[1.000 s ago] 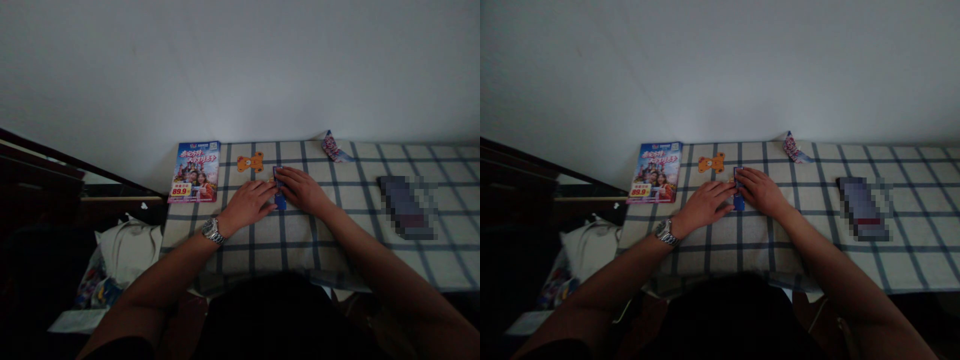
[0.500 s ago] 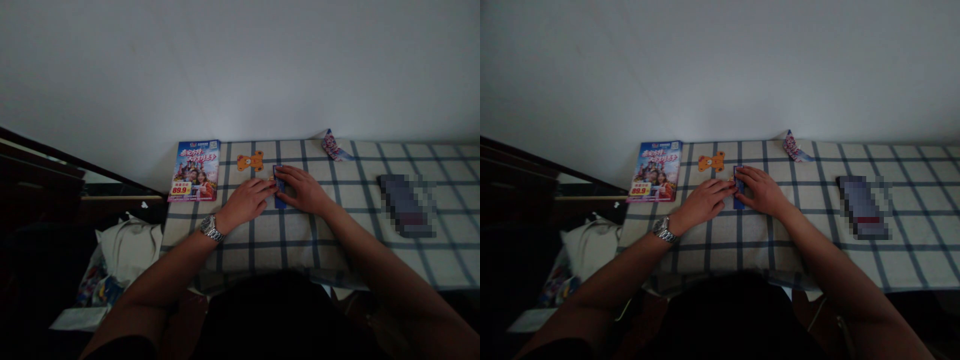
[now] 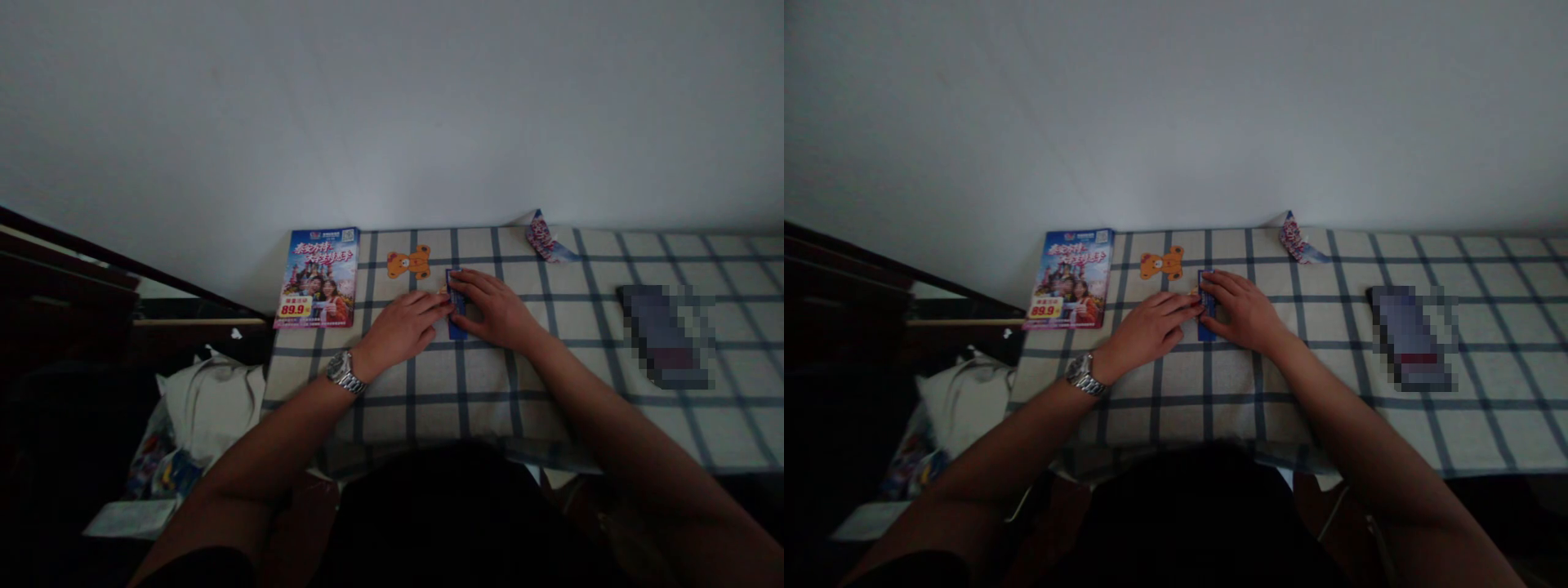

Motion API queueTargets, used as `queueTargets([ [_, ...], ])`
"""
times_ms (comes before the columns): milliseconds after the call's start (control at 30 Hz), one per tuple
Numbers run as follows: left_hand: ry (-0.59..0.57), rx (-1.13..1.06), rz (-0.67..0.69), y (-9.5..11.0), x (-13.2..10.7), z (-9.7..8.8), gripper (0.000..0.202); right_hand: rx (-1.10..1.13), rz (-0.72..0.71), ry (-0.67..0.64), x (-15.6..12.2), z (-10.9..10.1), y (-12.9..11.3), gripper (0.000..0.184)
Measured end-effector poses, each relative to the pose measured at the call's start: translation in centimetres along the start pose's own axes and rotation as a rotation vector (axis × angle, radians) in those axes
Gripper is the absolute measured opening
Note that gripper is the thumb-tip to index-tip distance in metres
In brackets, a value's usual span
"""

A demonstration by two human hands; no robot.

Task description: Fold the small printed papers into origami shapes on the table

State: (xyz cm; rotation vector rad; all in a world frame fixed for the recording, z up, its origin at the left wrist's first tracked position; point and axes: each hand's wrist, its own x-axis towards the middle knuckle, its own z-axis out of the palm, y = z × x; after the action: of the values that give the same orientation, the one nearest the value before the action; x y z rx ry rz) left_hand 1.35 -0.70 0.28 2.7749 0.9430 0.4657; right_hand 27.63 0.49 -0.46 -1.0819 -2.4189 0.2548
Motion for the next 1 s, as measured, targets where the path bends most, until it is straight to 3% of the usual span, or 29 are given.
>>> queueTargets([
  [300, -0.003, -0.013, -0.002, 0.0, 0.0, 0.1, 0.049, 0.006, -0.002, 0.004, 0.0, 0.1, 0.0, 0.059],
  [1000, 0.000, 0.010, -0.009, 0.1, 1.5, -0.6, 0.034, 0.007, -0.003, 0.016, -0.1, 0.5, 0.3, 0.060],
])
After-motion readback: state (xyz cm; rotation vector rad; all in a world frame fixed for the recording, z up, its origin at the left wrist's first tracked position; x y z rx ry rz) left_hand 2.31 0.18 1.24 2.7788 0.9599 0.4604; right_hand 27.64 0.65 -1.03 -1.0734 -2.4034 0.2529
